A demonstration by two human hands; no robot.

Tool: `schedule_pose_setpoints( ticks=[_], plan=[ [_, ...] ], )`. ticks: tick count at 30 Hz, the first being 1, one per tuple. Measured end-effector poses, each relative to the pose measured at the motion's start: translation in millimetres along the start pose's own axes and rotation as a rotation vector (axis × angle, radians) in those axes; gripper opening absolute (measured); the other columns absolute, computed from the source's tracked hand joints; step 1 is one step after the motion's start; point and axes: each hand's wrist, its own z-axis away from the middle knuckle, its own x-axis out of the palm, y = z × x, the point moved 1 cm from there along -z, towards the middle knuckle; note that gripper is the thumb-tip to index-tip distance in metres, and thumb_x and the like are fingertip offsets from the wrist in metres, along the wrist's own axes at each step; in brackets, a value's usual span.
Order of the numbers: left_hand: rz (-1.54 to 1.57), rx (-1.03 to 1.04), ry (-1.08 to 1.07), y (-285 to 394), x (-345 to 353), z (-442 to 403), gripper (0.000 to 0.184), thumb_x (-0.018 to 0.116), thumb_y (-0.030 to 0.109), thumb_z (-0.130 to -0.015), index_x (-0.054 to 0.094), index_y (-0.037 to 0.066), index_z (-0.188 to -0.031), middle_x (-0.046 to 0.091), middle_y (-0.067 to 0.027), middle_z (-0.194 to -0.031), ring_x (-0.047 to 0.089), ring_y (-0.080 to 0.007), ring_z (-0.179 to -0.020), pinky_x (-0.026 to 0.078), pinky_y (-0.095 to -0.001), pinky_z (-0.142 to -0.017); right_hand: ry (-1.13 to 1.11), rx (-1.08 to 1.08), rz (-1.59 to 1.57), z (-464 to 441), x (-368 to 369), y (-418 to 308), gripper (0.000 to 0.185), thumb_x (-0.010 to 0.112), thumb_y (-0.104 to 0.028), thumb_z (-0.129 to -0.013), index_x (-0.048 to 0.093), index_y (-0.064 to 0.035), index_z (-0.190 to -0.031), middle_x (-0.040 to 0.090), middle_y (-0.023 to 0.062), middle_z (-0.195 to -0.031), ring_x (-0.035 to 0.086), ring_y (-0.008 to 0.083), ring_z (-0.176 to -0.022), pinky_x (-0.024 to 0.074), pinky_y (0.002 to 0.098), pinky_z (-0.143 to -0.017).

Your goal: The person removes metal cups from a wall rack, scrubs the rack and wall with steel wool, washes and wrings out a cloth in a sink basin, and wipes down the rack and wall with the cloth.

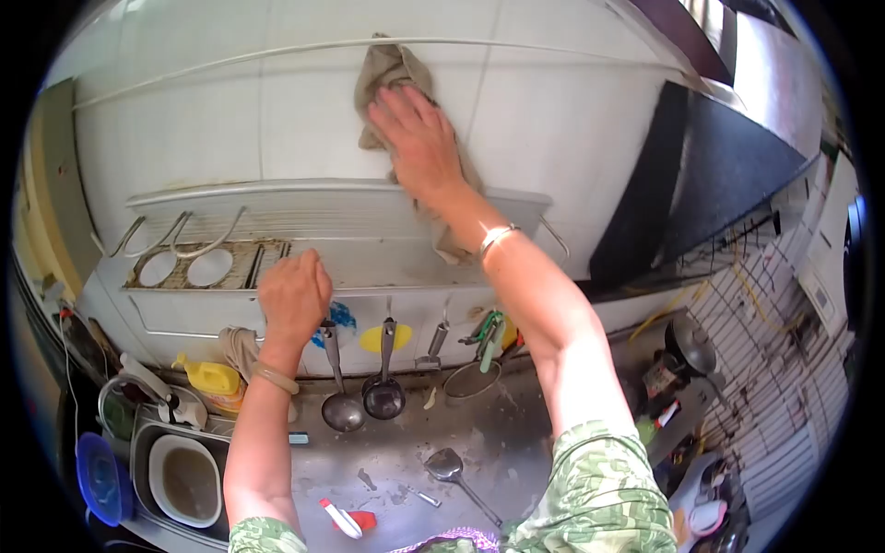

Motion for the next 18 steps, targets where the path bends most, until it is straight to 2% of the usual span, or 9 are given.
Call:
schedule_pose_setpoints(
  ticks=[1, 4, 5, 7, 8, 11, 13, 15, 18],
  plan=[
    [0.008, 0.003, -0.009, 1, 0, -1, 0.012, 0.058, 0.014, -0.082, 0.053, 0.01, -0.073, 0.052, -0.0079, -0.061, 0.055, -0.0281, -0.061, 0.044, -0.0404, -0.057, -0.011, 0.011, 0.026, 1, -3, 9, 0.05, 0.05, -0.004, -0.082, 0.057, -0.0153, -0.13, 0.046, 0.0035, -0.144, 0.039, 0.0303, -0.134, 0.035, 0.0512, -0.105],
    [0.021, -0.001, -0.01, 2, 0, 0, 0.011, 0.057, 0.014, -0.084, 0.053, 0.009, -0.075, 0.052, -0.0086, -0.061, 0.054, -0.0288, -0.061, 0.044, -0.0409, -0.057, 0.109, 0.224, 0.128, 33, -31, 78, 0.041, 0.048, -0.007, -0.087, 0.054, -0.0038, -0.127, 0.048, 0.0166, -0.137, 0.039, 0.0342, -0.132, 0.0323, 0.0456, -0.108],
    [0.025, 0.001, 0.005, 2, 1, 0, 0.01, 0.057, 0.014, -0.084, 0.054, 0.009, -0.075, 0.052, -0.0087, -0.061, 0.054, -0.0289, -0.061, 0.043, -0.0411, -0.057, 0.192, 0.348, 0.162, 44, -49, 89, 0.052, 0.052, 0.008, -0.073, 0.055, 0.0003, -0.125, 0.051, 0.0219, -0.131, 0.043, 0.0386, -0.127, 0.0323, 0.0486, -0.109],
    [0.004, -0.006, 0.007, 1, 1, 0, 0.01, 0.056, 0.014, -0.084, 0.054, 0.009, -0.076, 0.052, -0.0089, -0.062, 0.054, -0.0291, -0.061, 0.043, -0.0414, -0.057, 0.324, 0.681, 0.314, 106, -41, 155, 0.048, 0.057, -0.004, -0.082, 0.048, 0.0047, -0.129, 0.045, 0.0226, -0.137, 0.037, 0.037, -0.132, 0.0275, 0.0467, -0.112],
    [-0.014, -0.012, -0.009, 2, 1, 0, 0.009, 0.056, 0.014, -0.085, 0.054, 0.009, -0.077, 0.052, -0.0089, -0.062, 0.054, -0.0291, -0.062, 0.043, -0.0415, -0.057, 0.318, 1.004, 0.292, 115, -49, 156, 0.049, 0.058, -0.01, -0.086, 0.046, 0.0045, -0.131, 0.043, 0.0219, -0.14, 0.035, 0.0374, -0.133, 0.0258, 0.0463, -0.112],
    [-0.025, -0.02, -0.026, 3, 4, 3, 0.01, 0.056, 0.014, -0.085, 0.054, 0.009, -0.077, 0.053, -0.0091, -0.063, 0.054, -0.0295, -0.062, 0.043, -0.0417, -0.057, 0.197, 1.018, 0.319, 127, -27, 130, 0.049, 0.057, -0.01, -0.087, 0.046, 0.0026, -0.132, 0.042, 0.0218, -0.14, 0.035, 0.0365, -0.133, 0.0244, 0.0467, -0.113],
    [-0.02, -0.01, -0.022, 2, 5, 3, 0.01, 0.055, 0.014, -0.085, 0.054, 0.009, -0.077, 0.053, -0.0093, -0.063, 0.054, -0.0298, -0.062, 0.043, -0.0419, -0.058, 0.135, 0.702, 0.206, 104, -28, 59, 0.045, 0.055, -0.008, -0.086, 0.05, -0.0008, -0.13, 0.044, 0.0212, -0.137, 0.038, 0.0375, -0.13, 0.0283, 0.046, -0.111],
    [-0.015, 0.0, -0.009, 3, 5, 2, 0.01, 0.055, 0.014, -0.085, 0.053, 0.008, -0.077, 0.053, -0.0095, -0.064, 0.054, -0.0302, -0.063, 0.043, -0.0421, -0.058, -0.104, 0.456, 0.093, 76, -32, 10, 0.043, 0.054, -0.004, -0.083, 0.054, -0.0029, -0.126, 0.048, 0.0209, -0.134, 0.042, 0.0387, -0.126, 0.0338, 0.0451, -0.107],
    [-0.012, -0.001, -0.028, 3, 4, 2, 0.01, 0.055, 0.014, -0.085, 0.053, 0.008, -0.076, 0.054, -0.0093, -0.065, 0.055, -0.0305, -0.064, 0.043, -0.0422, -0.059, -0.182, 0.48, 0.192, 97, -30, 48, 0.041, 0.054, -0.004, -0.081, 0.057, -0.0034, -0.122, 0.051, 0.0207, -0.131, 0.044, 0.0386, -0.124, 0.0378, 0.0445, -0.103]
  ],
)
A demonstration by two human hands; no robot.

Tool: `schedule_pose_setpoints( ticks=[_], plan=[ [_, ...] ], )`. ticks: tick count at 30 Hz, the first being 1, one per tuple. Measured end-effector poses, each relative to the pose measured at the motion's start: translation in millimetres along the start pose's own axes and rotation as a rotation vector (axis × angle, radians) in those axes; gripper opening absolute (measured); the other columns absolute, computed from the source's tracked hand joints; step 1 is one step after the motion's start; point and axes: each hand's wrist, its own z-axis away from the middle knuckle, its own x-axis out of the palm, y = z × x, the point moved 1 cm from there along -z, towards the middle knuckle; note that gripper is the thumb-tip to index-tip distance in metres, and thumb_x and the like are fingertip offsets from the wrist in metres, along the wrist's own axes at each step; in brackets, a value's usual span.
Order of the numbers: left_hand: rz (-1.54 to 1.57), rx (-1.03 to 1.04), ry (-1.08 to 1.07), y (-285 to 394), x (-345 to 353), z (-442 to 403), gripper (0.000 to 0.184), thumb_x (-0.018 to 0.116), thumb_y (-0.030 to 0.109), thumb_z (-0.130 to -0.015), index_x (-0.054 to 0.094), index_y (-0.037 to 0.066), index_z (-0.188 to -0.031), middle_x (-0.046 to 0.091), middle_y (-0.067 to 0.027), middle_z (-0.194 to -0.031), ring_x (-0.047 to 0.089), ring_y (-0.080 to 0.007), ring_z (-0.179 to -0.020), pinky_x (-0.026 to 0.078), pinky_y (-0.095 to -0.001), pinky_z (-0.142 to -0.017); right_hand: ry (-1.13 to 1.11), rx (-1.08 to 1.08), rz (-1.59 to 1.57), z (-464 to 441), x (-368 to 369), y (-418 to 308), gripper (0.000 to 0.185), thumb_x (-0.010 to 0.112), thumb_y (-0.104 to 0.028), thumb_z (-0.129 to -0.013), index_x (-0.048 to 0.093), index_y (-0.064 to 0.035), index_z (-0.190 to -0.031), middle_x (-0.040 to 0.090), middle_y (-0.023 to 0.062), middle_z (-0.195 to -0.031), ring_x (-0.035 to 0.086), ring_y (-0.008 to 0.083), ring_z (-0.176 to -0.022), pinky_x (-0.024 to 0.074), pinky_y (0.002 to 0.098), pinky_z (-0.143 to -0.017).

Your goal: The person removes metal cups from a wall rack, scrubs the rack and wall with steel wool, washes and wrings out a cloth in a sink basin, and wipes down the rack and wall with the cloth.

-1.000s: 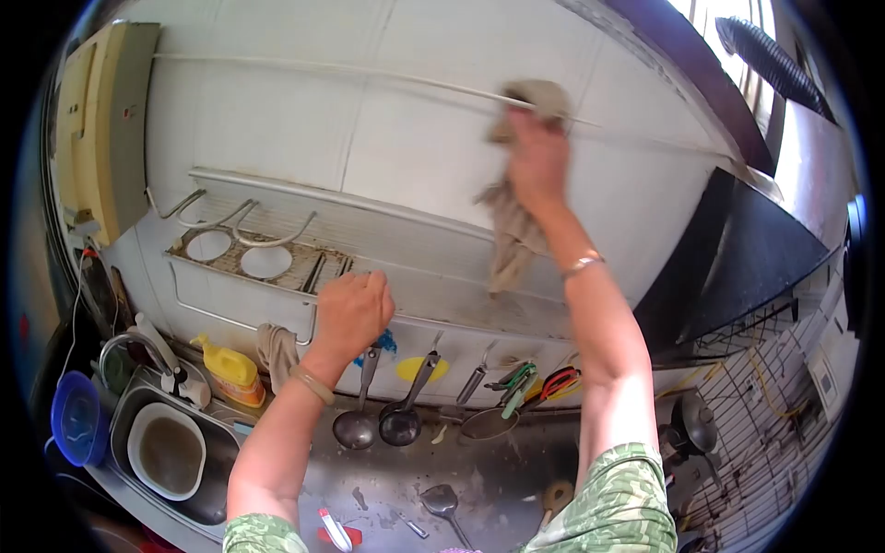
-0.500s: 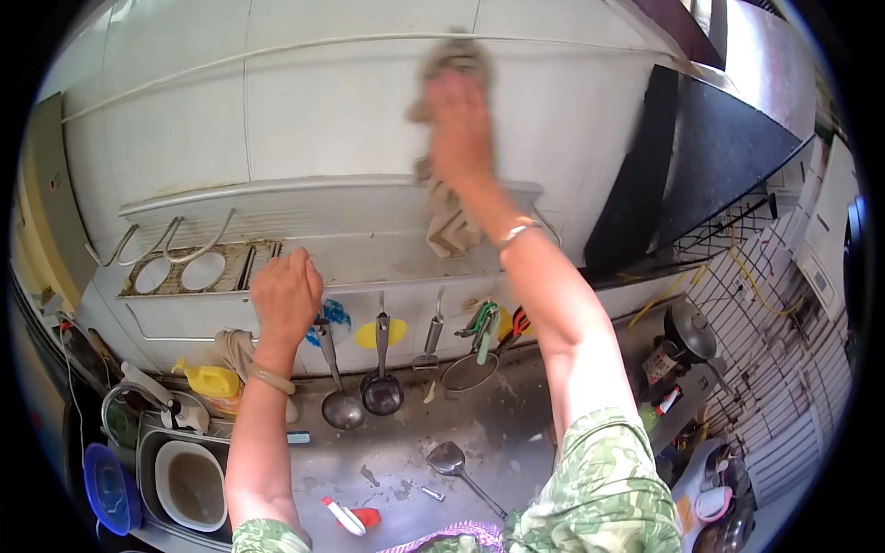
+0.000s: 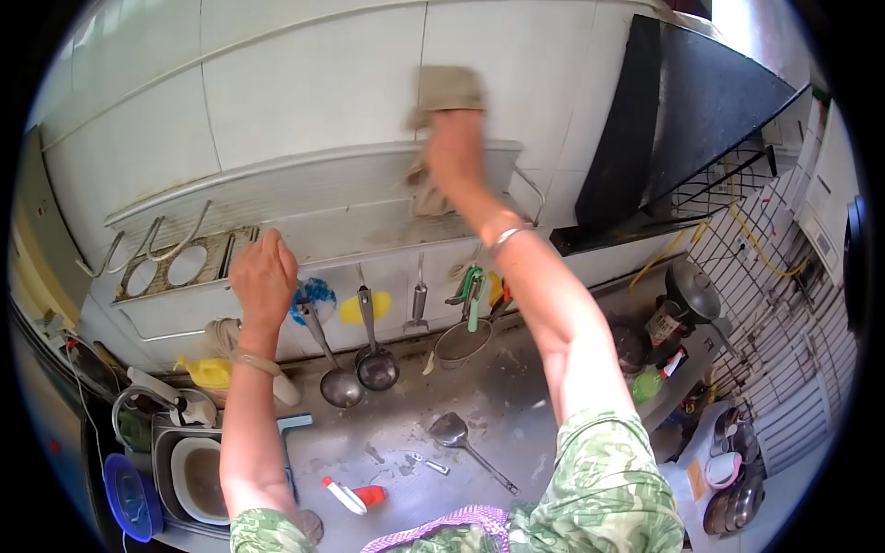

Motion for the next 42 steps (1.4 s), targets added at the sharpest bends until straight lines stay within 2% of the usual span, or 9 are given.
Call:
schedule_pose_setpoints(
  ticks=[2, 3, 4, 7, 15, 18, 25, 31, 42],
  plan=[
    [0.007, 0.014, 0.023, 0, 0, -1, 0.01, 0.055, 0.013, -0.085, 0.053, 0.008, -0.076, 0.054, -0.0091, -0.064, 0.055, -0.03, -0.063, 0.043, -0.0417, -0.058, -0.067, 0.325, -0.212, -9, -16, 71, 0.041, 0.053, -0.007, -0.084, 0.056, -0.0028, -0.125, 0.052, 0.0208, -0.13, 0.044, 0.0368, -0.126, 0.0373, 0.0443, -0.103],
    [0.006, 0.012, 0.035, 1, 0, -1, 0.01, 0.056, 0.013, -0.085, 0.054, 0.008, -0.076, 0.054, -0.009, -0.064, 0.055, -0.0298, -0.063, 0.043, -0.0415, -0.058, 0.349, 0.432, 0.007, -4, 3, 99, 0.041, 0.054, -0.009, -0.086, 0.055, -0.003, -0.127, 0.052, 0.0199, -0.131, 0.045, 0.0349, -0.125, 0.0356, 0.0449, -0.104],
    [0.006, 0.012, 0.026, 1, -1, 0, 0.009, 0.055, 0.013, -0.086, 0.055, 0.008, -0.078, 0.055, -0.0094, -0.065, 0.055, -0.03, -0.063, 0.043, -0.0416, -0.058, 0.327, 0.615, -0.022, -3, -2, 112, 0.044, 0.059, -0.01, -0.085, 0.053, -0.0024, -0.128, 0.052, 0.0193, -0.131, 0.046, 0.0341, -0.123, 0.0335, 0.0462, -0.105],
    [0.001, 0.004, -0.002, 0, -2, 1, 0.009, 0.053, 0.014, -0.088, 0.058, 0.009, -0.082, 0.056, -0.01, -0.066, 0.055, -0.0304, -0.062, 0.043, -0.0421, -0.059, 0.382, 0.443, 0.069, 8, 9, 74, 0.044, 0.061, -0.009, -0.081, 0.055, 0.0042, -0.122, 0.054, 0.0246, -0.122, 0.049, 0.0378, -0.119, 0.0391, 0.0487, -0.099],
    [-0.035, 0.019, 0.031, -1, 4, 1, 0.01, 0.055, 0.016, -0.085, 0.055, 0.01, -0.077, 0.056, -0.008, -0.065, 0.056, -0.029, -0.063, 0.044, -0.0411, -0.058, -0.105, -0.387, -0.388, -1, 24, -128, 0.026, 0.052, -0.003, -0.08, 0.067, -0.0049, -0.101, 0.063, 0.0118, -0.106, 0.053, 0.0343, -0.103, 0.046, 0.0436, -0.088],
    [-0.057, 0.013, -0.022, -2, 4, 2, 0.01, 0.053, 0.016, -0.086, 0.055, 0.01, -0.078, 0.056, -0.0079, -0.066, 0.056, -0.0293, -0.064, 0.044, -0.0417, -0.059, 0.004, -0.566, -0.401, -16, 13, -138, 0.019, 0.059, -0.006, -0.075, 0.068, -0.0093, -0.091, 0.064, 0.0088, -0.098, 0.053, 0.0293, -0.101, 0.0453, 0.0431, -0.086],
    [-0.112, -0.014, -0.038, 2, 3, 2, 0.013, 0.052, 0.016, -0.088, 0.056, 0.009, -0.078, 0.056, -0.0111, -0.066, 0.058, -0.0304, -0.065, 0.044, -0.0427, -0.06, 0.262, -0.15, -0.269, -65, -40, 21, 0.022, 0.056, -0.007, -0.08, 0.064, 0.0009, -0.098, 0.06, 0.0239, -0.107, 0.053, 0.0395, -0.104, 0.0391, 0.0492, -0.089],
    [-0.068, 0.016, 0.022, 1, 8, 2, 0.014, 0.049, 0.015, -0.09, 0.057, 0.008, -0.08, 0.055, -0.0118, -0.065, 0.056, -0.0322, -0.064, 0.043, -0.0439, -0.059, 0.625, -0.029, -0.089, -83, -84, 182, 0.036, 0.066, -0.011, -0.081, 0.063, -0.0077, -0.116, 0.057, 0.0164, -0.117, 0.047, 0.038, -0.113, 0.0325, 0.0478, -0.103],
    [-0.126, 0.012, -0.066, -1, 13, 6, 0.027, 0.038, 0.02, -0.097, 0.053, 0.008, -0.078, 0.055, -0.0127, -0.068, 0.056, -0.035, -0.066, 0.041, -0.0445, -0.06, 0.239, 0.049, -0.143, 60, -20, 203, 0.051, 0.069, -0.001, -0.073, 0.061, -0.0163, -0.121, 0.048, 0.0153, -0.121, 0.04, 0.0371, -0.114, 0.0353, 0.0454, -0.1]
  ],
)
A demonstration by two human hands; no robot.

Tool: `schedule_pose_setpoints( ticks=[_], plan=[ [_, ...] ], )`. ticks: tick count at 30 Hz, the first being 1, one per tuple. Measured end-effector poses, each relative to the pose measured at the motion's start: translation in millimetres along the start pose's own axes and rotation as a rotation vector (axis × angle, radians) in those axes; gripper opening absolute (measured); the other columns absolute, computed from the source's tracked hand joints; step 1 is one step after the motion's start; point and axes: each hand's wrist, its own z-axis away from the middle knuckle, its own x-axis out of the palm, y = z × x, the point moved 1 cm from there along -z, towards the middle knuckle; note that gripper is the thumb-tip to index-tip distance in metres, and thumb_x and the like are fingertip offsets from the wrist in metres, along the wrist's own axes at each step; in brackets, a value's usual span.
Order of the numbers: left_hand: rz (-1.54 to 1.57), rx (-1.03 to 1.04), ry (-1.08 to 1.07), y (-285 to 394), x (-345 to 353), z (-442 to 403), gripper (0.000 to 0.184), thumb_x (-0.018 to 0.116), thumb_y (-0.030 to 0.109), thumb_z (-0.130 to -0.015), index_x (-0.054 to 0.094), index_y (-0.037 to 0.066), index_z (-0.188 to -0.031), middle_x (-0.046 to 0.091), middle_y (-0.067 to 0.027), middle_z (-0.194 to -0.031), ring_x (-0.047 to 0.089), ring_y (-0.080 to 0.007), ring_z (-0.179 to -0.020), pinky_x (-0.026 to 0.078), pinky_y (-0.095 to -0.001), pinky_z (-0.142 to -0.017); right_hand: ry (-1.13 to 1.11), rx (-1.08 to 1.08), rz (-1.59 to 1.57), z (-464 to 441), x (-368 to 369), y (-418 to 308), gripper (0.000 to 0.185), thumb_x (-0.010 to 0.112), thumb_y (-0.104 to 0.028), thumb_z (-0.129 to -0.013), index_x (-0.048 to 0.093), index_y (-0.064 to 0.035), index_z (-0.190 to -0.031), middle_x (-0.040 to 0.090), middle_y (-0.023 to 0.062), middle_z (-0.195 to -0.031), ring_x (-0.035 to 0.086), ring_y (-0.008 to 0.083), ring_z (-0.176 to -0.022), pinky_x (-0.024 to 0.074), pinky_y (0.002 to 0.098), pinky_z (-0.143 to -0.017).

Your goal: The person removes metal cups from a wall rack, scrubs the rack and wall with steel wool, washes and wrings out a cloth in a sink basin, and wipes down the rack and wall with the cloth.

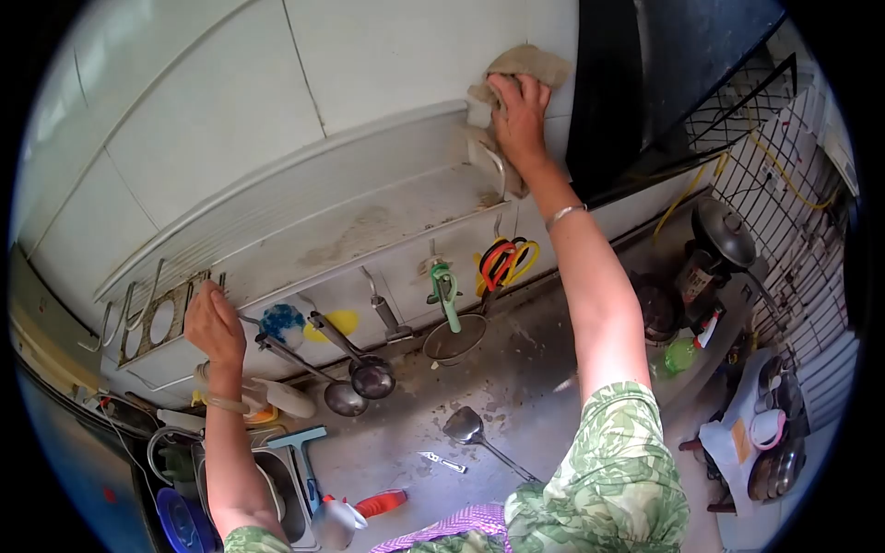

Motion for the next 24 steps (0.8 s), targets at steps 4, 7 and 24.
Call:
schedule_pose_setpoints(
  ticks=[4, 7, 24],
  plan=[
    [0.026, 0.008, 0.006, 4, 0, -2, 0.027, 0.038, 0.02, -0.097, 0.054, 0.007, -0.079, 0.055, -0.0126, -0.068, 0.055, -0.0352, -0.066, 0.041, -0.0444, -0.059, -0.215, 0.074, -0.009, 61, -6, -13, 0.05, 0.068, 0.0, -0.071, 0.064, -0.0171, -0.118, 0.05, 0.0125, -0.119, 0.041, 0.0347, -0.113, 0.0359, 0.0435, -0.1],
    [0.03, 0.013, -0.006, 5, -2, -1, 0.028, 0.037, 0.019, -0.097, 0.054, 0.006, -0.079, 0.055, -0.0127, -0.068, 0.055, -0.0355, -0.066, 0.04, -0.0445, -0.059, -0.283, 0.069, -0.067, 101, -4, -10, 0.045, 0.066, -0.001, -0.072, 0.066, -0.0164, -0.114, 0.053, 0.0093, -0.117, 0.042, 0.0331, -0.112, 0.0366, 0.0407, -0.099],
    [-0.005, 0.015, -0.036, 0, 2, 2, 0.028, 0.036, 0.019, -0.099, 0.053, 0.007, -0.08, 0.053, -0.0123, -0.068, 0.053, -0.0354, -0.064, 0.039, -0.044, -0.058, -0.111, 0.034, -0.193, 50, -8, -25, 0.042, 0.064, 0.001, -0.072, 0.067, -0.0113, -0.112, 0.058, 0.0086, -0.109, 0.046, 0.0342, -0.107, 0.0373, 0.044, -0.097]
  ],
)
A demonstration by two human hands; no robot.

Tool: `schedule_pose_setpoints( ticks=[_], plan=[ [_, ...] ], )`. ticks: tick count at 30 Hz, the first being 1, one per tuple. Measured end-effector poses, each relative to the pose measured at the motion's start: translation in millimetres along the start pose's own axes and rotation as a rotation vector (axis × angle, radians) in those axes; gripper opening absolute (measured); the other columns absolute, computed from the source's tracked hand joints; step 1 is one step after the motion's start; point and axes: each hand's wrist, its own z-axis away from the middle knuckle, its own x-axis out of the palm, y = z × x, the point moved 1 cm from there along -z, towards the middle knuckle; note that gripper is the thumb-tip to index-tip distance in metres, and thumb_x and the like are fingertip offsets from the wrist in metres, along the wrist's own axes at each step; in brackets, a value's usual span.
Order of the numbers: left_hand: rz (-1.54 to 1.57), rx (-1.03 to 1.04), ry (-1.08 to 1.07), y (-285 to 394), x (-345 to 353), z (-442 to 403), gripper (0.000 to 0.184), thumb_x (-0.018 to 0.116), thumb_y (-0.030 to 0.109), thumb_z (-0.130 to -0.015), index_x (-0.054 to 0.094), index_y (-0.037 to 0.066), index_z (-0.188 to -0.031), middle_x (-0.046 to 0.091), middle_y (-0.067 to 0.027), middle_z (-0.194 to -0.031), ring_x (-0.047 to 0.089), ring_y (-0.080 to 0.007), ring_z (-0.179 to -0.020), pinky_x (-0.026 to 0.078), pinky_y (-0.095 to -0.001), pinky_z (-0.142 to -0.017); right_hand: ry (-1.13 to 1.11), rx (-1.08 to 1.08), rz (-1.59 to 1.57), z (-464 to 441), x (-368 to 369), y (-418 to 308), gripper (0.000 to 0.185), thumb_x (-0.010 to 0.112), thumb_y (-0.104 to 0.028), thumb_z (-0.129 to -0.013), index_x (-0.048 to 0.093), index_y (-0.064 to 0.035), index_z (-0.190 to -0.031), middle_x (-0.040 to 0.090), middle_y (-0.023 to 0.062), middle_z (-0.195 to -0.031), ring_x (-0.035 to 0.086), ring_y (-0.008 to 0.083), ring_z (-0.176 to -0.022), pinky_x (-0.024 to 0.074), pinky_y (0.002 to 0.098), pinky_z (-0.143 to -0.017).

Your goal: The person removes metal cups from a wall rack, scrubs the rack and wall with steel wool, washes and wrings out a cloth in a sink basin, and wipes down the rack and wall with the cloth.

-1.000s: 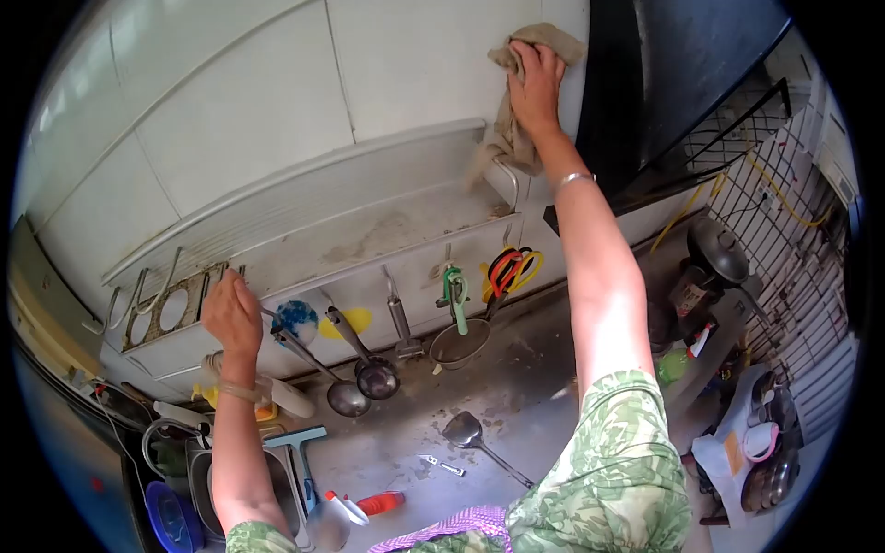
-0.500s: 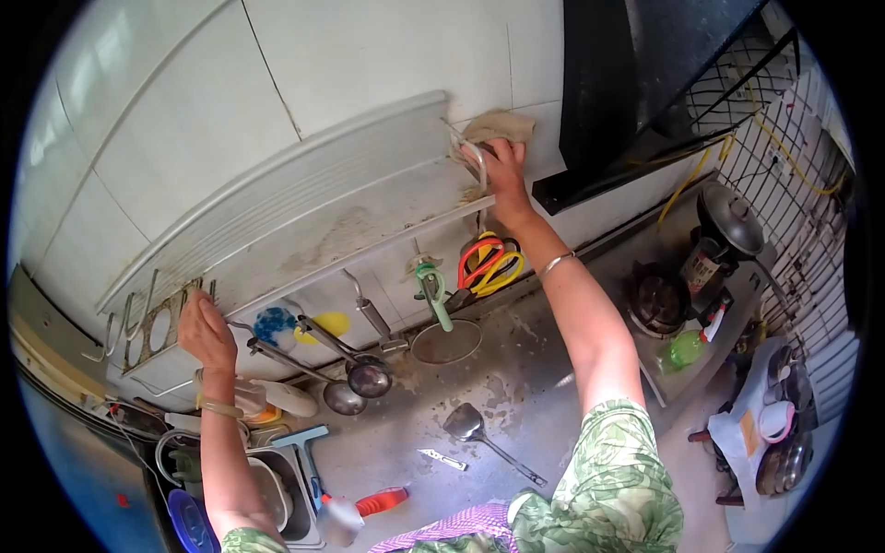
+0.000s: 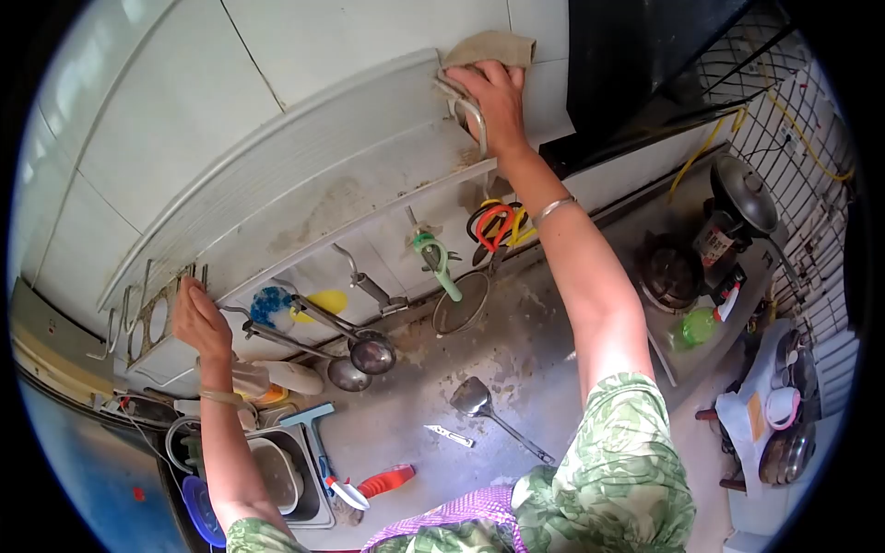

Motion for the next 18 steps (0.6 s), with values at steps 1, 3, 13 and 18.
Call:
schedule_pose_setpoints(
  ticks=[1, 3, 13, 18],
  plan=[
    [-0.001, 0.008, 0.003, 1, -1, -1, 0.028, 0.036, 0.019, -0.099, 0.052, 0.007, -0.08, 0.053, -0.0123, -0.068, 0.053, -0.0353, -0.064, 0.039, -0.0439, -0.058, -0.012, 0.029, 0.005, 11, 5, 5, 0.043, 0.065, 0.001, -0.071, 0.067, -0.0115, -0.112, 0.058, 0.0083, -0.108, 0.047, 0.0336, -0.107, 0.0373, 0.0437, -0.096],
    [0.012, 0.013, 0.04, 0, 1, -1, 0.028, 0.036, 0.019, -0.099, 0.053, 0.007, -0.08, 0.052, -0.0124, -0.068, 0.052, -0.0352, -0.064, 0.039, -0.044, -0.058, -0.137, 0.086, 0.004, 31, -3, 7, 0.043, 0.064, 0.002, -0.071, 0.068, -0.0125, -0.112, 0.058, 0.0074, -0.106, 0.048, 0.0328, -0.104, 0.0383, 0.043, -0.094],
    [-0.003, 0.028, 0.038, 3, -3, -3, 0.028, 0.035, 0.019, -0.098, 0.053, 0.007, -0.081, 0.053, -0.0129, -0.068, 0.053, -0.0352, -0.065, 0.039, -0.045, -0.059, -0.24, 0.266, 0.094, 75, -12, 4, 0.027, 0.061, -0.002, -0.075, 0.067, -0.0116, -0.1, 0.058, 0.0088, -0.104, 0.052, 0.0335, -0.103, 0.0406, 0.0434, -0.092],
    [0.047, 0.023, 0.043, 3, -2, -3, 0.027, 0.036, 0.019, -0.098, 0.053, 0.007, -0.081, 0.053, -0.0128, -0.067, 0.053, -0.0353, -0.064, 0.039, -0.0452, -0.059, -0.147, 0.235, 0.127, 55, -11, 10, 0.03, 0.066, -0.006, -0.074, 0.064, -0.0106, -0.103, 0.057, 0.0094, -0.101, 0.052, 0.0323, -0.103, 0.0376, 0.0434, -0.093]
  ],
)
